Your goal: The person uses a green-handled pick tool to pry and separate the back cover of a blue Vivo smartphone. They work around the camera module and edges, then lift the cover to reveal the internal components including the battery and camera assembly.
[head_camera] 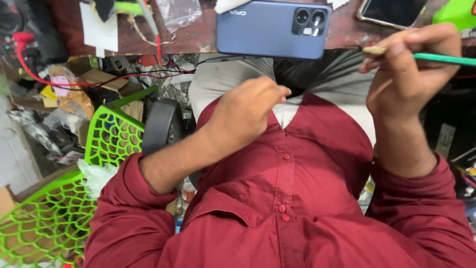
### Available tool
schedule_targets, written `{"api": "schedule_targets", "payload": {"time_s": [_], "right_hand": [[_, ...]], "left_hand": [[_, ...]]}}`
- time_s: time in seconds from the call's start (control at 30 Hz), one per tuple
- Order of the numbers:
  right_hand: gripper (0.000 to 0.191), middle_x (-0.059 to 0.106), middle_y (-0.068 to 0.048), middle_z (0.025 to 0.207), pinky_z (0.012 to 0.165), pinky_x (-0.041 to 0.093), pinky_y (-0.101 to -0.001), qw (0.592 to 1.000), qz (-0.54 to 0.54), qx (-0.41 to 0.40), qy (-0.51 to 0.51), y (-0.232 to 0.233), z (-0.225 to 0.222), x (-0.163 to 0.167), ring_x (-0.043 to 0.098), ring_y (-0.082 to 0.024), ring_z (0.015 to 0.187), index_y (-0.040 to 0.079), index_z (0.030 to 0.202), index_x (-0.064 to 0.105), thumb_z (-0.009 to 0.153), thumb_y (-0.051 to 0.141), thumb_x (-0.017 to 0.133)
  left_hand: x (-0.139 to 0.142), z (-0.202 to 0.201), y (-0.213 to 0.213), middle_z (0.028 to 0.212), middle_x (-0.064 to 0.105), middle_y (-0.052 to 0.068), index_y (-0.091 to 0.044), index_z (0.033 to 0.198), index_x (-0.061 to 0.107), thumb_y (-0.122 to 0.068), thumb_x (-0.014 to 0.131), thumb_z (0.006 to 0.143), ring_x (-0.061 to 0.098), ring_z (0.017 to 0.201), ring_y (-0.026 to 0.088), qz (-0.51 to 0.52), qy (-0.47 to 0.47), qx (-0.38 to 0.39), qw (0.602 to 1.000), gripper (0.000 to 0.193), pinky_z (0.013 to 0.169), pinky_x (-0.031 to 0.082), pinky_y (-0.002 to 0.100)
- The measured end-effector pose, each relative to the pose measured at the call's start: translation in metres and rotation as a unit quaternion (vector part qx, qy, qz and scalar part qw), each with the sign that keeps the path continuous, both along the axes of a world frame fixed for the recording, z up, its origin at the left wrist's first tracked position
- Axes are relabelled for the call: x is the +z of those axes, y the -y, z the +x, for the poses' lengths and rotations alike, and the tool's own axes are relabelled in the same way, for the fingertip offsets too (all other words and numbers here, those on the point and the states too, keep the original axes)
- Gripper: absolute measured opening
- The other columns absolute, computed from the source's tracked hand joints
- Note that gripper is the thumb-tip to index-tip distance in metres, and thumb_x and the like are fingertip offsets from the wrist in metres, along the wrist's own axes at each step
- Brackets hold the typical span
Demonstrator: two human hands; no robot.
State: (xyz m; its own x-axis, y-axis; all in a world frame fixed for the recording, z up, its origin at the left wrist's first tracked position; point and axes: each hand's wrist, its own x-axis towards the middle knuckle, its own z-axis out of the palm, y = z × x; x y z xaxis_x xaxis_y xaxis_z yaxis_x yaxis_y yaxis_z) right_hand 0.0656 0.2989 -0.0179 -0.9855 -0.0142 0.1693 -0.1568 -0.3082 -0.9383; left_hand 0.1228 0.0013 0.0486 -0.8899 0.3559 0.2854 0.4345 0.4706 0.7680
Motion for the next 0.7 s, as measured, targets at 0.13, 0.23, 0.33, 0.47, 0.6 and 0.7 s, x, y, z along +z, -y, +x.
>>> {"api": "schedule_targets", "payload": {"time_s": [0.13, 0.23, 0.33, 0.47, 0.6, 0.7], "right_hand": [[0.02, 0.063, -0.02, 0.092, 0.059, 0.052, -0.0354, 0.998, 0.028, -0.046, -0.009, 0.0, 0.005, -0.006, 0.064, -0.026, 0.074, 0.001, 0.121, 0.048, 0.117, 0.004, 0.067], [0.023, 0.064, -0.02, 0.095, 0.061, 0.055, -0.035, 0.995, 0.087, -0.031, -0.041, 0.009, 0.012, 0.0, 0.065, -0.025, 0.076, 0.002, 0.121, 0.047, 0.118, 0.008, 0.068], [0.027, 0.066, -0.02, 0.1, 0.064, 0.057, -0.0327, 0.982, 0.169, -0.009, -0.081, 0.022, 0.012, 0.012, 0.068, -0.022, 0.077, 0.0, 0.118, 0.049, 0.118, 0.015, 0.071], [0.032, 0.063, -0.018, 0.1, 0.069, 0.054, -0.0303, 0.949, 0.285, 0.038, -0.132, 0.038, 0.001, 0.036, 0.066, -0.023, 0.08, -0.006, 0.113, 0.061, 0.118, 0.026, 0.068], [0.034, 0.064, -0.011, 0.079, 0.064, 0.048, -0.0272, 0.884, 0.462, 0.042, -0.059, 0.049, -0.01, 0.076, 0.065, -0.018, 0.069, -0.003, 0.102, 0.071, 0.123, 0.022, 0.062], [0.025, 0.064, -0.01, 0.074, 0.064, 0.046, -0.03, 0.804, 0.576, 0.062, -0.138, 0.07, -0.031, 0.101, 0.065, -0.021, 0.071, -0.004, 0.102, 0.073, 0.115, 0.014, 0.065]], "left_hand": [[-0.017, 0.01, -0.001, 0.09, 0.067, 0.008, -0.006, 0.112, 0.072, -0.005, 0.068, 0.09, 0.067, 0.079, 0.027, -0.01, -0.004, -0.026, 1.0, 0.022, 0.069, 0.054, 0.039], [-0.028, 0.011, 0.002, 0.077, 0.063, 0.004, -0.011, 0.083, 0.065, -0.015, 0.075, 0.088, 0.067, 0.073, 0.024, 0.006, -0.032, -0.069, 0.997, 0.012, 0.064, 0.053, 0.039], [-0.033, 0.012, 0.001, 0.07, 0.057, 0.006, -0.009, 0.072, 0.059, -0.026, 0.079, 0.087, 0.064, 0.067, 0.025, -0.023, -0.074, -0.086, 0.993, 0.03, 0.06, 0.051, 0.04], [-0.04, 0.011, 0.002, 0.078, 0.06, 0.005, -0.008, 0.092, 0.065, -0.016, 0.071, 0.088, 0.065, 0.073, 0.023, -0.04, -0.109, -0.079, 0.99, 0.01, 0.064, 0.053, 0.036], [-0.047, 0.013, 0.005, 0.085, 0.062, 0.005, -0.008, 0.117, 0.07, -0.009, 0.064, 0.083, 0.066, 0.075, 0.021, -0.095, -0.098, -0.071, 0.988, 0.034, 0.062, 0.054, 0.033], [-0.048, 0.012, 0.009, 0.078, 0.063, 0.004, -0.011, 0.125, 0.07, -0.012, 0.064, 0.085, 0.066, 0.067, 0.021, -0.162, -0.071, -0.074, 0.981, 0.04, 0.055, 0.053, 0.035]]}}
